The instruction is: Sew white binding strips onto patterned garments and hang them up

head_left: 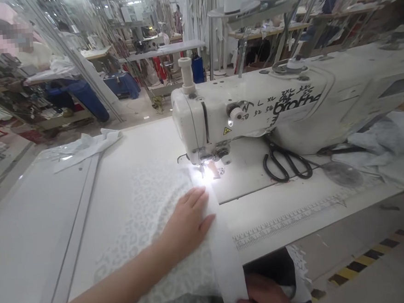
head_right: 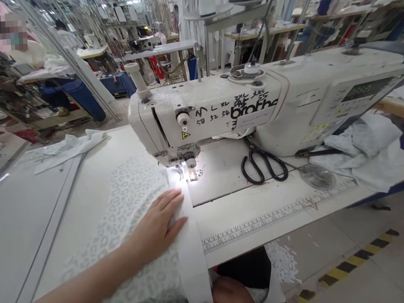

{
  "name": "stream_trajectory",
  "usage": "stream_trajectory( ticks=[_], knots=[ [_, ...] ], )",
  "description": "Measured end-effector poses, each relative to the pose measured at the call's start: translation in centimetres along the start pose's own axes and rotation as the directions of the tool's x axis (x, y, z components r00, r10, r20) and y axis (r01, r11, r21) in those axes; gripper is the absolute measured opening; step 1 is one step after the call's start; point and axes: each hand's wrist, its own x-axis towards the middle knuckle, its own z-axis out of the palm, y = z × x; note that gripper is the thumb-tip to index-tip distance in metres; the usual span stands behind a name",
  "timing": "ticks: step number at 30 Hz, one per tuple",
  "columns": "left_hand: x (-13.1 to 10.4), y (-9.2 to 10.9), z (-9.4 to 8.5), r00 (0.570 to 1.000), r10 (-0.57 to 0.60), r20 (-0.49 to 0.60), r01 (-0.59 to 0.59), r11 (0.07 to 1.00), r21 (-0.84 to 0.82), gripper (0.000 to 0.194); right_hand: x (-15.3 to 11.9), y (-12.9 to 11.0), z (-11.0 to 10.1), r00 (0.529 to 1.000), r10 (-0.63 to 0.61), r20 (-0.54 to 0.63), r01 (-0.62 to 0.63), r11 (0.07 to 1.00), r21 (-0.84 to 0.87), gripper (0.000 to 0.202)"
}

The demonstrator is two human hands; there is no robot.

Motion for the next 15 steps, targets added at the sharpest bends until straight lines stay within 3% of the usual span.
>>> stream_trajectory(
  ticks=[4, 8, 11, 15],
  knots=[
    [2.7, -2.0, -1.1, 1.0, 0.009, 0.003, -0.009, 1.0, 0.008, 0.044, 1.1, -0.9, -0.1, 0.998, -0.037, -0.057, 0.038, 0.999, 0.011, 0.036],
    [4.3, -2.9, -1.6, 1.0, 0.014, 0.022, -0.014, 0.999, 0.034, 0.046, 1.4, -1.4, 0.1, 0.99, 0.011, -0.139, 0.006, 0.992, 0.124, 0.035],
    [3.0, -2.8, -1.9, 0.998, -0.061, -0.004, 0.061, 0.997, 0.047, 0.05, 1.1, -1.5, 0.4, 0.984, 0.044, -0.172, -0.011, 0.981, 0.192, 0.029],
    [-1.1, -3.6, -2.6, 0.96, -0.276, -0.054, 0.28, 0.953, 0.114, 0.058, 0.7, -1.8, 0.4, 0.975, 0.054, -0.215, -0.011, 0.981, 0.196, 0.028]
  ],
)
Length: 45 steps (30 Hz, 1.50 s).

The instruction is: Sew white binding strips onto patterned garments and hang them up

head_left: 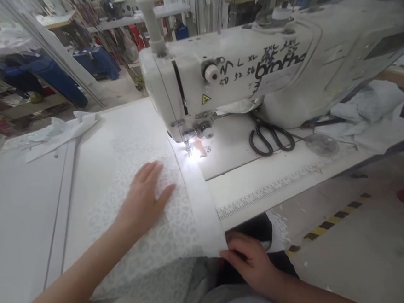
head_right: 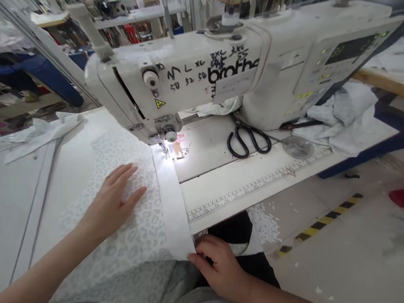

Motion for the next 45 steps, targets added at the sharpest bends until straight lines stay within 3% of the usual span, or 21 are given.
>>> stream_trajectory(
  ticks=[3, 7, 20, 23, 26, 29, 32, 36, 45],
  knots=[
    [-1.5, -2.3, -0.2, 0.993, -0.122, 0.007, 0.121, 0.99, 0.075, 0.058, 0.1, -0.7, -0.3, 0.999, -0.022, -0.028, 0.022, 1.0, -0.019, 0.03],
    [-1.1, -3.7, -0.1, 0.981, -0.194, 0.015, 0.191, 0.974, 0.118, 0.057, 0.2, -1.4, -0.6, 0.999, -0.03, -0.035, 0.029, 0.999, -0.041, 0.032],
    [1.3, -4.3, -0.2, 0.995, -0.095, 0.015, 0.093, 0.99, 0.108, 0.051, 0.6, -1.9, -0.6, 0.99, -0.136, -0.029, 0.132, 0.985, -0.114, 0.031],
    [1.3, -3.1, -0.4, 0.997, -0.075, -0.028, 0.078, 0.987, 0.137, 0.051, 0.9, -2.4, -0.7, 0.987, -0.16, -0.002, 0.158, 0.978, -0.137, 0.029],
    [0.4, -0.2, -0.3, 0.993, 0.057, -0.102, -0.05, 0.996, 0.07, 0.047, 1.1, -2.7, -0.7, 0.988, -0.151, 0.045, 0.156, 0.974, -0.166, 0.029],
    [-1.0, 3.2, 0.4, 0.974, 0.221, -0.057, -0.227, 0.964, -0.139, 0.038, 1.1, -2.7, -0.5, 0.989, -0.13, 0.064, 0.14, 0.973, -0.185, 0.029],
    [-2.0, 5.0, 1.5, 0.958, 0.288, 0.012, -0.277, 0.933, -0.229, 0.035, 0.9, -2.4, -0.5, 0.994, -0.096, 0.049, 0.104, 0.976, -0.194, 0.029],
    [-2.4, 5.1, 2.4, 0.953, 0.3, 0.034, -0.289, 0.939, -0.186, 0.038, 0.6, -2.1, -0.7, 0.995, -0.097, 0.004, 0.096, 0.974, -0.204, 0.03],
    [-2.6, 4.7, 2.5, 0.936, 0.352, -0.006, -0.349, 0.923, -0.162, 0.037, 0.2, -1.6, -0.6, 0.989, -0.134, -0.06, 0.114, 0.959, -0.259, 0.021]
  ],
)
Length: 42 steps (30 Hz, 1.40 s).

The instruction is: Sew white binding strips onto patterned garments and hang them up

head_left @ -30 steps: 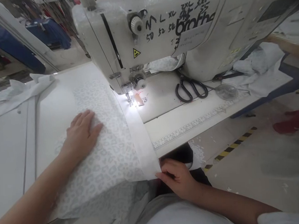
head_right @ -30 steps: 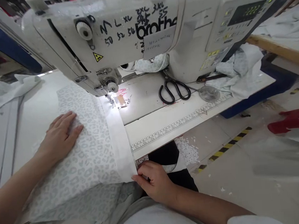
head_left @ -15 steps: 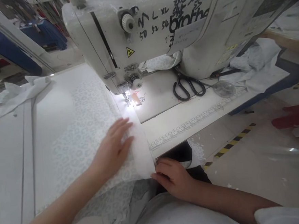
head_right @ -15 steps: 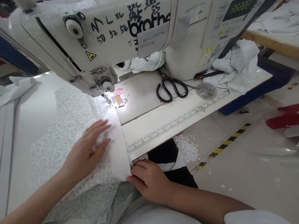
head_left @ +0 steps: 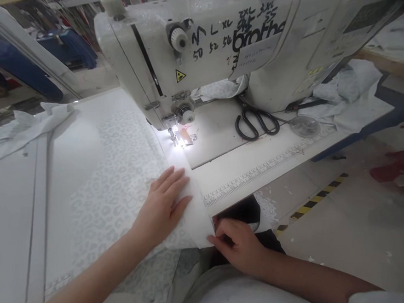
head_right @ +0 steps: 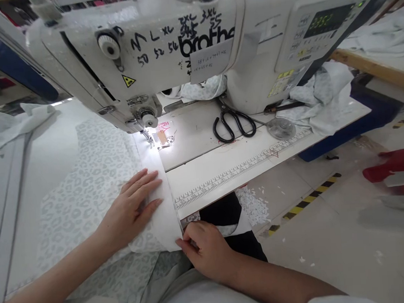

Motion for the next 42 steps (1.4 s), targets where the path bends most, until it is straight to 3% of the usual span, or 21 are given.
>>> stream_trajectory(
  ticks=[2, 4, 8, 12, 17, 21, 25, 36, 42],
  knots=[
    [-0.1, -0.1, 0.1, 1.0, 0.025, -0.006, -0.025, 1.0, -0.009, 0.034, -0.1, 0.1, -0.3, 0.998, -0.057, 0.031, 0.057, 0.998, -0.004, 0.01],
    [-0.2, -0.2, 0.2, 0.999, 0.044, -0.007, -0.044, 0.999, -0.016, 0.032, 0.0, 0.3, -0.8, 0.981, -0.163, 0.1, 0.164, 0.986, -0.002, 0.014],
    [-0.4, -0.3, 0.0, 0.999, 0.043, 0.024, -0.043, 0.999, -0.004, 0.032, 0.9, 0.6, -2.2, 0.896, -0.404, 0.183, 0.416, 0.909, -0.031, 0.03],
    [-0.9, 0.2, -0.3, 0.997, 0.023, 0.076, -0.024, 1.0, 0.017, 0.036, 2.2, -0.1, -3.2, 0.804, -0.54, 0.25, 0.576, 0.811, -0.1, 0.021],
    [-1.4, 0.7, -0.7, 0.993, -0.016, 0.118, 0.013, 1.0, 0.022, 0.04, 3.1, -1.5, -3.5, 0.842, -0.487, 0.231, 0.514, 0.855, -0.068, 0.02],
    [-0.6, -0.2, -1.0, 0.99, -0.028, 0.139, 0.025, 0.999, 0.021, 0.042, 4.9, -1.8, -3.5, 0.88, -0.412, 0.236, 0.426, 0.905, -0.009, 0.022],
    [1.3, -1.9, -1.3, 0.994, -0.027, 0.104, 0.025, 0.999, 0.021, 0.044, 7.6, -1.3, -3.6, 0.896, -0.372, 0.24, 0.389, 0.921, -0.024, 0.02],
    [6.2, -7.0, -2.7, 0.998, 0.024, 0.051, -0.026, 0.999, 0.032, 0.042, 14.7, -0.3, -3.4, 0.887, -0.386, 0.255, 0.425, 0.897, -0.121, 0.022],
    [9.4, -9.9, -3.2, 1.0, -0.002, -0.024, 0.004, 0.997, 0.074, 0.038, 18.1, 0.0, -2.9, 0.898, -0.364, 0.248, 0.415, 0.887, -0.203, 0.022]
  ],
)
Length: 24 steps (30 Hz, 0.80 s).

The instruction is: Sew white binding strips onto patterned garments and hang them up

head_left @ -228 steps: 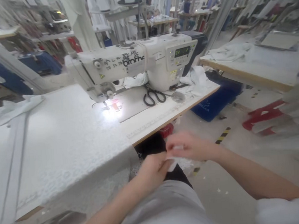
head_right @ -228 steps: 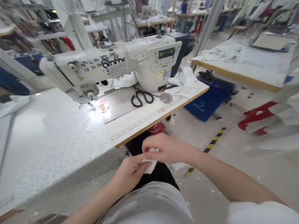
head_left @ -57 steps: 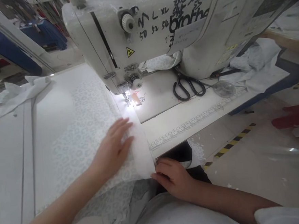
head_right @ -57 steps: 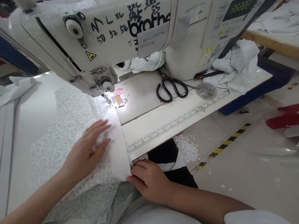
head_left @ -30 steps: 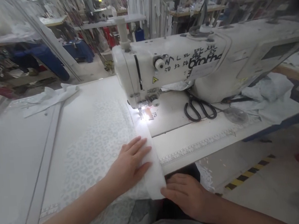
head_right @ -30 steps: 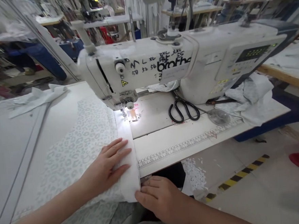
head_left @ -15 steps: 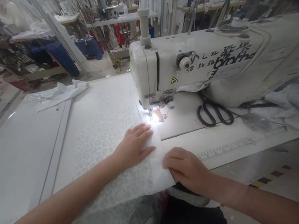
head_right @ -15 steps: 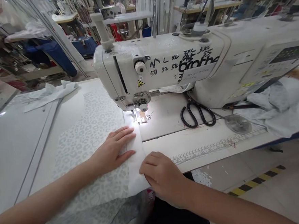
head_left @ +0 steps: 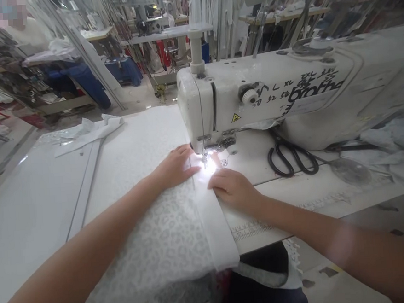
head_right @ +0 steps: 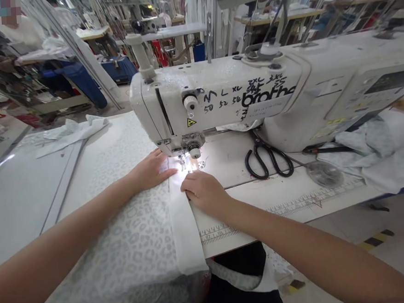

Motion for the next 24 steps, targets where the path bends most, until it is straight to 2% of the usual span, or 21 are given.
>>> stream_trajectory(
  ticks=[3, 5, 8, 10, 11, 13, 16, 18, 20, 24],
  knots=[
    [-1.2, 1.4, -0.6, 1.0, 0.027, -0.011, -0.027, 1.0, 0.013, 0.041, -2.4, -1.8, -0.5, 0.999, 0.029, -0.029, -0.029, 0.999, -0.021, 0.026],
    [-4.2, 4.0, -0.8, 0.987, 0.135, 0.086, -0.134, 0.991, -0.015, 0.049, -6.4, -3.8, -0.7, 0.997, 0.008, -0.081, -0.011, 1.0, -0.03, 0.031],
    [-10.1, 9.2, -0.2, 0.912, 0.319, 0.26, -0.327, 0.945, -0.013, 0.075, -13.2, -6.2, 0.3, 0.996, -0.051, -0.077, 0.056, 0.996, 0.075, 0.03],
    [-13.1, 12.1, 0.7, 0.916, 0.336, 0.218, -0.367, 0.922, 0.121, 0.064, -16.2, -6.5, 1.6, 0.99, 0.141, -0.026, -0.131, 0.965, 0.229, 0.031],
    [-14.1, 13.1, 1.1, 0.929, 0.329, 0.171, -0.359, 0.914, 0.188, 0.056, -17.0, -6.3, 2.4, 0.967, 0.255, 0.013, -0.246, 0.915, 0.319, 0.033],
    [-14.8, 14.4, 1.6, 0.937, 0.341, 0.073, -0.348, 0.906, 0.242, 0.044, -17.2, -5.6, 3.9, 0.904, 0.415, 0.106, -0.408, 0.758, 0.509, 0.037],
    [-14.5, 15.1, 1.5, 0.909, 0.414, -0.049, -0.405, 0.905, 0.129, 0.03, -16.0, -4.9, 5.5, 0.87, 0.435, 0.232, -0.444, 0.488, 0.751, 0.029],
    [-14.6, 15.4, 1.3, 0.904, 0.419, -0.087, -0.416, 0.908, 0.054, 0.026, -15.5, -5.4, 6.0, 0.846, 0.438, 0.305, -0.47, 0.339, 0.815, 0.019],
    [-15.3, 15.8, 1.4, 0.907, 0.412, -0.084, -0.412, 0.911, 0.027, 0.026, -15.6, -6.4, 6.1, 0.815, 0.472, 0.337, -0.491, 0.252, 0.834, 0.021],
    [-17.1, 16.6, 2.9, 0.918, 0.389, -0.08, -0.393, 0.919, -0.036, 0.021, -16.9, -8.5, 5.4, 0.782, 0.505, 0.365, -0.508, 0.177, 0.843, 0.029]
  ],
)
